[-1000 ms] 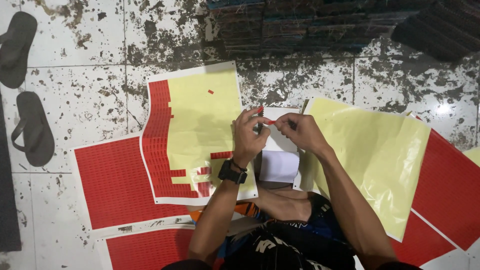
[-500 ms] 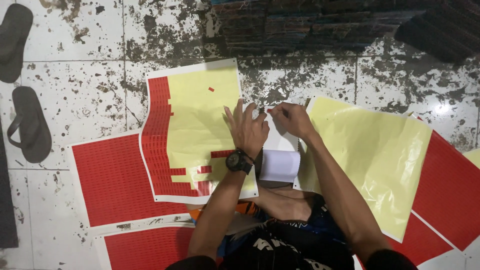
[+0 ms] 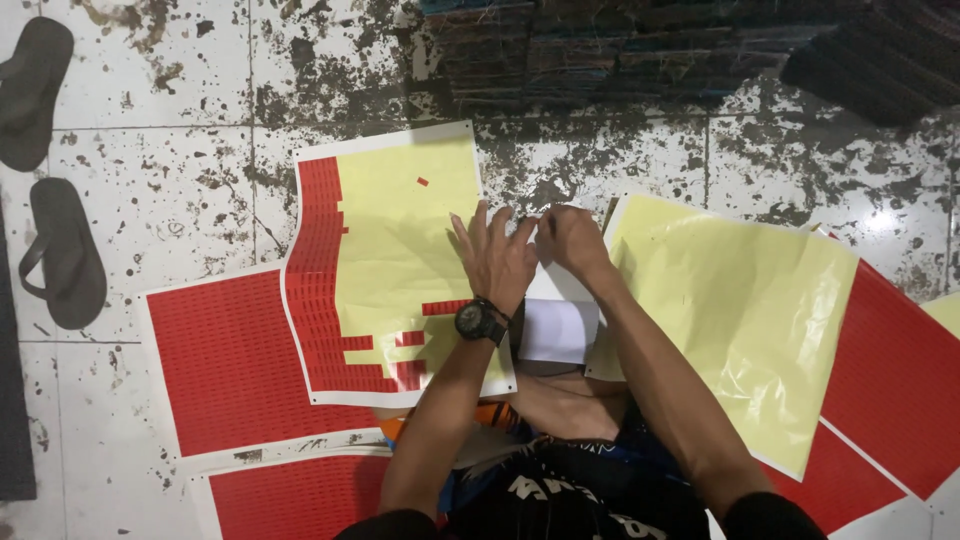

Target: The person peels small red stickers from a red grid sheet and places them onto the covers of several notebooks. They handle a blue notebook, a white notebook, and an orange notebook, applying stickers to each in sequence.

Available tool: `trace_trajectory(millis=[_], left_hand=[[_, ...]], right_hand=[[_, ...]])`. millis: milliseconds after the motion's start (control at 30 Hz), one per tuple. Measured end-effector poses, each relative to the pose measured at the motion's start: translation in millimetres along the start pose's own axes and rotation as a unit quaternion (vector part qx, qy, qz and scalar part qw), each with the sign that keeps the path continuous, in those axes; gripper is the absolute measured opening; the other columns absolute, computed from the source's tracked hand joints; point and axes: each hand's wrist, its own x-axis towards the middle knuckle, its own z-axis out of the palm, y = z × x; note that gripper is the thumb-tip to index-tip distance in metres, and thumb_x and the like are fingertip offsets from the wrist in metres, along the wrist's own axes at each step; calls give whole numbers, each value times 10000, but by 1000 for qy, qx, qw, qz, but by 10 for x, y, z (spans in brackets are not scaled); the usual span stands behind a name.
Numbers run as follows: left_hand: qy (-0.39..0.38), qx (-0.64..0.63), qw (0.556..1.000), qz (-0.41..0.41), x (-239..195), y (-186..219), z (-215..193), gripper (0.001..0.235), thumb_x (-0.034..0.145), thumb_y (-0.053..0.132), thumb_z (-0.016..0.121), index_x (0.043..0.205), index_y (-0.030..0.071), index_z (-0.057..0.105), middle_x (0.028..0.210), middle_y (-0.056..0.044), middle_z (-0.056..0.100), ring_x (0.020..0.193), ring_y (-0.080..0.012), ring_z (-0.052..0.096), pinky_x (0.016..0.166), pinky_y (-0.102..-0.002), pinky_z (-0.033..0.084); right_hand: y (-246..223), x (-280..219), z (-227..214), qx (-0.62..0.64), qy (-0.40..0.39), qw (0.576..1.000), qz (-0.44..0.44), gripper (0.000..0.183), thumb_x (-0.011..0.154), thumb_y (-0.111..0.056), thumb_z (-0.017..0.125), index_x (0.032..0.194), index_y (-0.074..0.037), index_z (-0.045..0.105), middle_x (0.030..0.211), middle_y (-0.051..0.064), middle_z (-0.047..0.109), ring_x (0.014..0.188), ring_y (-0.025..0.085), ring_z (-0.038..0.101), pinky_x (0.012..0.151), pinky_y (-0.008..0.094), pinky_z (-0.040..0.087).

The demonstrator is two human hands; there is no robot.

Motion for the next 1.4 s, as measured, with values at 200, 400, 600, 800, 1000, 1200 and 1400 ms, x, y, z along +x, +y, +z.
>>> trace_trajectory(millis=[200,400,600,800,1000,1200,1400], left_hand=[[10,28,1000,3,41,-12,-24,275,796,346,631,1033,371,768,1320,0,605,1431,-363,419,1207,-719,114],[24,38,999,23,18,17,-20,295,807,306,592,1027,344,786,1290,-41,613,1399,-384,446,1179,-755,144],[42,23,998,31,-29,68,20,312,817,223,605,1046,356,770,1303,-33,616,1391,-362,468,1179,-740,132],[-5,41,999,34,18,145,-265,316,820,188,641,1043,359,786,1414,-26,577,1415,-362,445,1142,-770,126],[-8,-47,999,-5,34,35,-194,412,792,104,667,1174,252,710,1403,-49,550,1374,-315,487,1101,-781,149],[-51,-448,883,-129,158,-76,-316,691,770,-141,504,1415,107,511,1454,-175,429,1047,-331,731,848,-394,618],[-89,-519,844,-102,189,-169,-221,800,729,-141,501,1474,150,473,1410,-128,483,967,-259,761,886,-329,564]], right_hand=[[-429,-96,-235,-125,0,992,13,233,902,-238,677,899,-31,782,780,205,734,794,401,754,673,495,610],[-377,-157,-526,-172,49,983,-40,313,883,-198,766,1128,-11,711,1164,266,666,1085,457,685,820,581,614],[-61,-129,-395,-252,165,933,-197,67,886,-207,792,908,-143,794,843,69,714,836,287,731,729,430,599],[-38,-247,-332,-283,259,878,-287,55,928,-219,749,888,-195,777,869,18,658,893,212,673,807,390,557],[34,-222,-199,-248,223,899,-285,75,968,-125,680,907,-92,710,813,62,653,840,250,712,827,397,588],[-167,-465,-346,-182,105,930,-300,101,857,-114,769,950,-79,754,913,117,707,898,294,724,819,420,588],[70,-283,-306,175,4,970,-170,177,941,-90,671,1091,-19,734,930,191,744,921,370,722,837,471,564]])
